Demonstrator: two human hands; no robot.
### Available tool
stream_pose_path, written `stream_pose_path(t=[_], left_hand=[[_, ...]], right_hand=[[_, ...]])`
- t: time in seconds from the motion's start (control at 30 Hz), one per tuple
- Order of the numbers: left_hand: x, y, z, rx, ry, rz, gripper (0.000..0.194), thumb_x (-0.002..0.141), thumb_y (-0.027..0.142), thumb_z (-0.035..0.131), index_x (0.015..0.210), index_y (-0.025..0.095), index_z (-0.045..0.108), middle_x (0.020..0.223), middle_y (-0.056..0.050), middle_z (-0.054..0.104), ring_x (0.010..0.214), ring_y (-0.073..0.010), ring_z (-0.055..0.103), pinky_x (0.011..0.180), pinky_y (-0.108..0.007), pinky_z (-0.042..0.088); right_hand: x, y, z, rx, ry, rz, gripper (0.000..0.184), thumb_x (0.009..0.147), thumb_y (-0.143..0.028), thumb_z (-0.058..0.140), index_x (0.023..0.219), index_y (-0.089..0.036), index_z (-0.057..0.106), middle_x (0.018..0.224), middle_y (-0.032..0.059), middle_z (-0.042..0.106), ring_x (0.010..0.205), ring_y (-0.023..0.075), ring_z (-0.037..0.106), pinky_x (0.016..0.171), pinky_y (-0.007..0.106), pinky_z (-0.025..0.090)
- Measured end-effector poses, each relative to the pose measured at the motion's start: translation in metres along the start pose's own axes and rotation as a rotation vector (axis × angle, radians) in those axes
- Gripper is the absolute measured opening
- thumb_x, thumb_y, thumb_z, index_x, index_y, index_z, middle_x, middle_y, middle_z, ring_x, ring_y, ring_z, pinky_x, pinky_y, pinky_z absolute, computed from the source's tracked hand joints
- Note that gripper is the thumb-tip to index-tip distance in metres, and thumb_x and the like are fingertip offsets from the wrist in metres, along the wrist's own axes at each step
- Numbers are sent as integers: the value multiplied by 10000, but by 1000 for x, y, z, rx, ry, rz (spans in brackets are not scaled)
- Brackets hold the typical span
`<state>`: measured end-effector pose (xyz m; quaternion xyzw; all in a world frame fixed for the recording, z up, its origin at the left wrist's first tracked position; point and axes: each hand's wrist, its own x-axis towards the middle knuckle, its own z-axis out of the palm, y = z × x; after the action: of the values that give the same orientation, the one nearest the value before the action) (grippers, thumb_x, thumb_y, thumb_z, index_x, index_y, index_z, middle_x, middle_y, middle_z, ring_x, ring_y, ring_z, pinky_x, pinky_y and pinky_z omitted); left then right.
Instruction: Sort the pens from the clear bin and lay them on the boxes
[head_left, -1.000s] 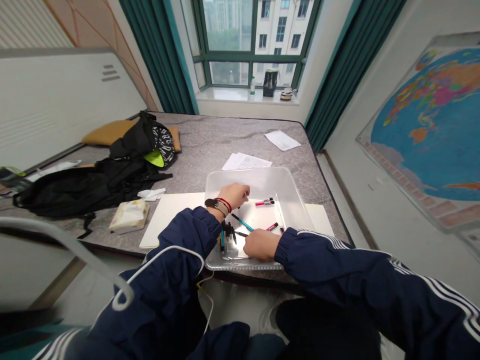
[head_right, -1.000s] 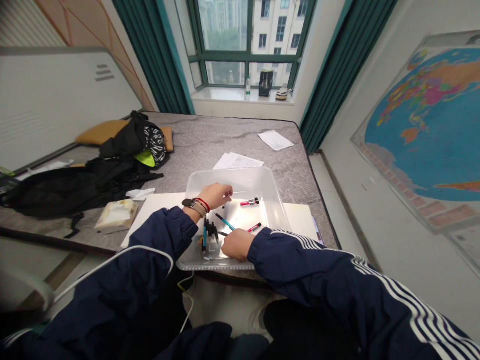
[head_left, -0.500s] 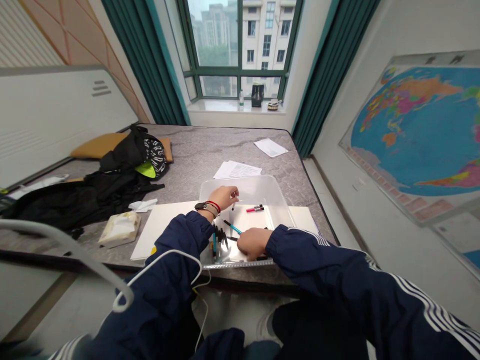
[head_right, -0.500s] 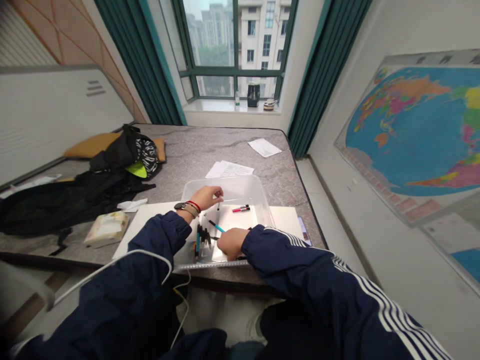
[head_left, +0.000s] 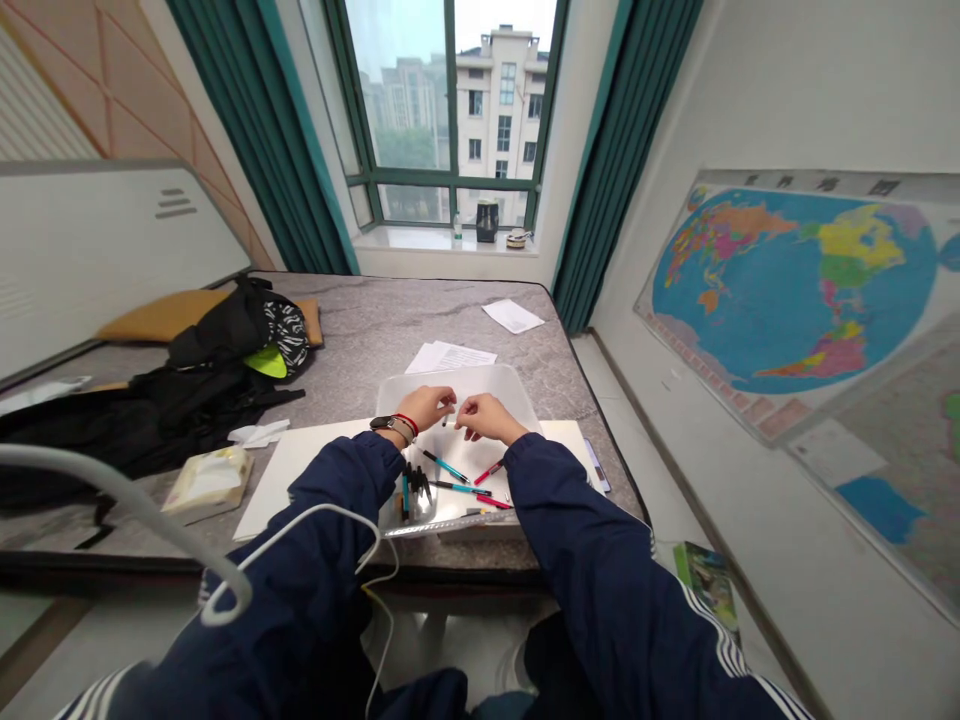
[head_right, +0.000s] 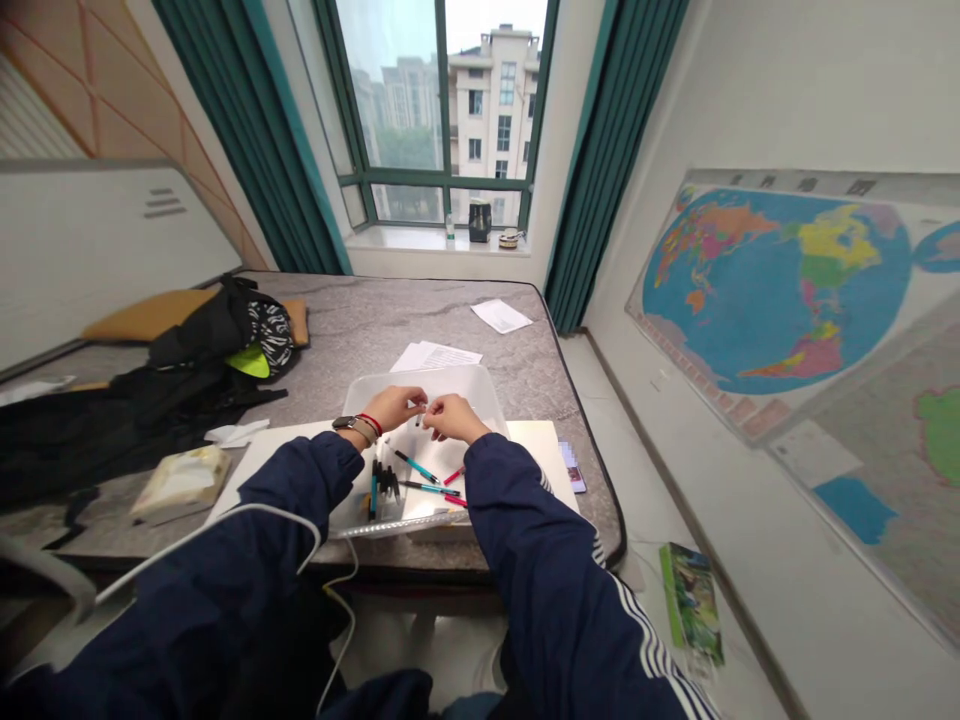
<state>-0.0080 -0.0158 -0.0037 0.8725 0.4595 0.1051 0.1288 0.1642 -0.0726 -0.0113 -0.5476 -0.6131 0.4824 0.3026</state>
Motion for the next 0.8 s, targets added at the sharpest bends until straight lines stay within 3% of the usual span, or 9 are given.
stream_pose_path(t=[0.23,0.4,0.53,0.7,0.8], left_hand=[[0,17,9,49,35,-35,269,891,344,562,1088,265,727,1007,-50,743,956,-215,667,794,-274,482],[-4,14,23,51,200,-76,373,973,294,410,1234,213,665,1092,-112,692,1005,-225,645,848,-296,478],[-6,4,29,12,248,-41,382,984,277,389,1249,182,647,1050,-112,676,982,-209,639,861,-289,474],[0,1,31,-91,228,28,368,926,320,537,1247,161,622,1009,-83,703,836,-184,649,815,-289,483],[2,3,30,-119,194,25,311,872,329,618,1148,193,660,954,-47,718,754,-166,645,756,-277,482]], right_hand=[[18,5,-1,352,345,38,40,800,-131,634,762,-131,620,674,15,670,541,86,623,490,167,515],[25,12,3,305,331,-18,63,824,-167,647,773,-131,639,609,-9,626,499,87,602,472,181,520],[31,15,5,183,293,-98,90,822,-214,677,788,-139,645,605,-17,630,477,86,602,478,184,522],[34,18,3,53,353,-120,37,823,-149,641,807,-139,673,657,9,679,512,97,638,484,166,508],[35,21,3,31,381,-109,76,824,-132,625,854,-140,694,732,30,715,549,103,660,511,170,523]])
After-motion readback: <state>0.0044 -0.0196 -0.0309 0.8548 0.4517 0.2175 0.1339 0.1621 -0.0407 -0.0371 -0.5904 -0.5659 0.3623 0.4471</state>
